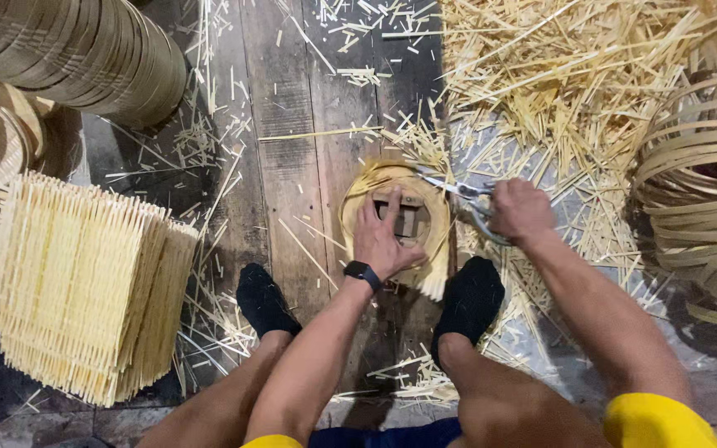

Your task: The person assembles bamboo steamers by bending bamboo strips into circular frames, placing them onto a wooden mold with a woven bamboo base, and trimming the excess strips using scissors.

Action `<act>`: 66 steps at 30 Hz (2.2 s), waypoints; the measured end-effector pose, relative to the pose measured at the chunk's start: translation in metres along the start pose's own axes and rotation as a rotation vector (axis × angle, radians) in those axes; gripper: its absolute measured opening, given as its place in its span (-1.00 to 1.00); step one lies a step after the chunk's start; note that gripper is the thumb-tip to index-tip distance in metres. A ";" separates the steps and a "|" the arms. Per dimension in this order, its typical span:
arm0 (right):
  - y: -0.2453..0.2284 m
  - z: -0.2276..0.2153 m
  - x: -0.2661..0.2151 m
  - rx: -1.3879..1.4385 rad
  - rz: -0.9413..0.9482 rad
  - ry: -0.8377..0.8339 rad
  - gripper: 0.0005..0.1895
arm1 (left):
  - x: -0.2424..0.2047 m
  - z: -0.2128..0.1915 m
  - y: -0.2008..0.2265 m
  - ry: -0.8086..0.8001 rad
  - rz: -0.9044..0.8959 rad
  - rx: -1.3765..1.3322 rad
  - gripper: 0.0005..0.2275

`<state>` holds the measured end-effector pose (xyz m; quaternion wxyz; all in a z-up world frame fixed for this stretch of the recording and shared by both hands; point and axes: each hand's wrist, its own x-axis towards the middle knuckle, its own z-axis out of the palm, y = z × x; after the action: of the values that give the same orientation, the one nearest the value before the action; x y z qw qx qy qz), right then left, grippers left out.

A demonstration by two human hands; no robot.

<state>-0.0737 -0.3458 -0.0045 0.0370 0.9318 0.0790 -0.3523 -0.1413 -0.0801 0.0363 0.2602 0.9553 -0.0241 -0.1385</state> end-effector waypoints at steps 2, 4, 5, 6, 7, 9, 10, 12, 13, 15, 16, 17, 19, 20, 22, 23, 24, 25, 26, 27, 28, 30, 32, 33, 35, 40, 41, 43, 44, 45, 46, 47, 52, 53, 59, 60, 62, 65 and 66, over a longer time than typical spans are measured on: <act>0.018 -0.009 -0.014 -0.030 -0.079 0.065 -0.14 | 0.003 -0.007 -0.002 0.010 0.051 0.002 0.10; 0.005 -0.016 -0.016 -0.107 -0.065 0.050 -0.21 | 0.002 -0.011 -0.004 -0.007 0.069 0.003 0.08; 0.002 -0.020 -0.017 -0.144 -0.055 0.045 -0.24 | 0.002 -0.012 -0.003 -0.028 0.064 0.006 0.08; -0.003 -0.021 -0.014 -0.150 -0.060 0.087 -0.27 | 0.003 -0.012 -0.003 -0.050 0.060 0.009 0.09; -0.014 -0.017 -0.009 -0.154 -0.067 0.122 -0.29 | 0.003 -0.012 -0.006 -0.087 0.083 0.009 0.10; -0.018 -0.004 0.001 -0.107 -0.071 0.162 -0.43 | 0.006 -0.011 -0.017 -0.156 0.130 0.008 0.13; -0.016 0.004 0.006 -0.056 -0.067 0.168 -0.56 | 0.002 -0.007 -0.018 -0.139 0.074 0.050 0.13; 0.001 0.012 0.016 -0.007 -0.077 0.189 -0.67 | 0.003 0.007 -0.013 -0.091 -0.028 0.132 0.13; 0.010 0.018 0.013 -0.006 -0.092 0.188 -0.65 | 0.005 0.019 -0.005 0.034 -0.148 0.033 0.09; 0.018 0.021 0.007 0.007 -0.106 0.222 -0.58 | 0.012 0.038 0.014 0.288 -0.383 -0.169 0.03; 0.019 0.019 0.003 0.019 -0.106 0.257 -0.53 | 0.015 0.039 0.018 0.253 -0.409 -0.126 -0.06; 0.017 0.017 -0.001 0.030 -0.111 0.290 -0.47 | 0.017 0.039 0.023 0.217 -0.439 -0.082 -0.13; 0.006 0.012 -0.001 -0.050 -0.137 0.379 -0.33 | 0.017 0.033 0.029 0.188 -0.403 -0.008 -0.23; 0.002 0.012 0.001 -0.088 -0.152 0.425 -0.27 | 0.016 0.029 0.030 0.193 -0.338 0.022 -0.26; -0.003 0.022 0.006 -0.075 -0.129 0.444 -0.47 | 0.013 0.024 0.030 0.168 -0.276 0.048 -0.29; -0.001 0.026 0.010 -0.072 -0.118 0.458 -0.57 | 0.015 0.022 0.031 0.145 -0.283 0.037 -0.30; 0.004 0.028 0.014 -0.039 -0.096 0.317 -0.61 | 0.017 0.020 0.031 0.121 -0.289 0.026 -0.31; 0.011 0.030 0.016 -0.008 -0.075 0.175 -0.65 | 0.015 0.017 0.029 0.124 -0.234 0.009 -0.28; 0.016 0.030 0.016 0.023 -0.056 0.032 -0.67 | 0.012 0.012 0.023 0.127 -0.179 -0.007 -0.24; 0.020 0.029 0.014 0.004 -0.088 0.123 -0.63 | 0.010 0.011 0.020 0.128 -0.124 -0.023 -0.21; 0.024 0.026 0.011 -0.014 -0.120 0.213 -0.60 | 0.011 0.012 0.020 0.116 -0.130 -0.012 -0.21; 0.022 0.017 0.001 -0.083 -0.139 0.235 -0.52 | 0.011 0.014 0.019 0.083 -0.141 0.008 -0.21; 0.003 0.006 0.006 -0.184 -0.110 0.115 -0.42 | 0.013 0.011 0.017 0.039 -0.063 0.053 -0.18; -0.002 0.005 0.007 -0.168 -0.115 0.207 -0.46 | 0.013 0.010 0.016 0.014 -0.027 0.078 -0.17; -0.016 0.011 0.016 -0.135 -0.123 0.394 -0.52 | 0.012 0.009 0.016 -0.028 -0.053 0.064 -0.22; 0.017 0.011 0.011 -0.096 -0.127 0.127 -0.64 | 0.010 0.002 0.007 -0.030 0.094 0.096 -0.29; 0.020 0.004 0.007 -0.120 -0.129 0.134 -0.63 | 0.010 0.002 0.007 -0.044 0.097 0.100 -0.30; 0.004 -0.008 0.004 -0.171 -0.138 0.125 -0.52 | 0.011 0.000 0.008 -0.092 0.146 0.125 -0.31; -0.004 -0.012 0.004 -0.196 -0.141 0.121 -0.47 | 0.013 0.000 0.008 -0.126 0.191 0.146 -0.32; -0.009 -0.013 0.005 -0.180 -0.125 0.135 -0.56 | 0.014 -0.001 0.006 -0.161 0.234 0.169 -0.32; -0.016 -0.012 0.010 -0.165 -0.109 0.149 -0.66 | 0.015 -0.001 0.004 -0.160 0.247 0.155 -0.30; -0.015 -0.008 0.012 -0.149 -0.094 0.160 -0.74 | 0.016 -0.001 0.002 -0.160 0.259 0.140 -0.28; 0.021 0.008 0.008 -0.017 -0.100 0.057 -0.59 | 0.015 0.001 -0.020 -0.185 0.435 0.072 -0.30; 0.023 0.010 0.007 -0.008 -0.091 0.063 -0.57 | 0.016 0.005 -0.024 -0.171 0.427 0.008 -0.33; 0.026 0.017 0.000 0.136 -0.206 0.374 -0.31 | 0.041 -0.015 -0.078 0.424 -0.216 -0.139 -0.47; 0.025 0.015 -0.003 0.132 -0.189 0.318 -0.30 | 0.045 -0.023 -0.087 0.213 -0.331 -0.207 -0.50; 0.019 0.006 -0.004 0.125 -0.162 0.210 -0.28 | 0.052 -0.033 -0.102 -0.213 -0.547 -0.334 -0.57; 0.005 -0.004 -0.003 0.166 -0.158 0.243 -0.28 | 0.069 -0.019 -0.112 -0.301 -0.602 -0.492 -0.59; 0.004 -0.006 -0.002 0.132 -0.186 0.327 -0.30 | 0.075 -0.012 -0.117 -0.346 -0.595 -0.514 -0.61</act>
<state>-0.0706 -0.3487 0.0010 -0.0703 0.9657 0.1466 -0.2024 -0.0693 0.0182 -0.0311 0.4306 0.7872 0.2447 -0.3674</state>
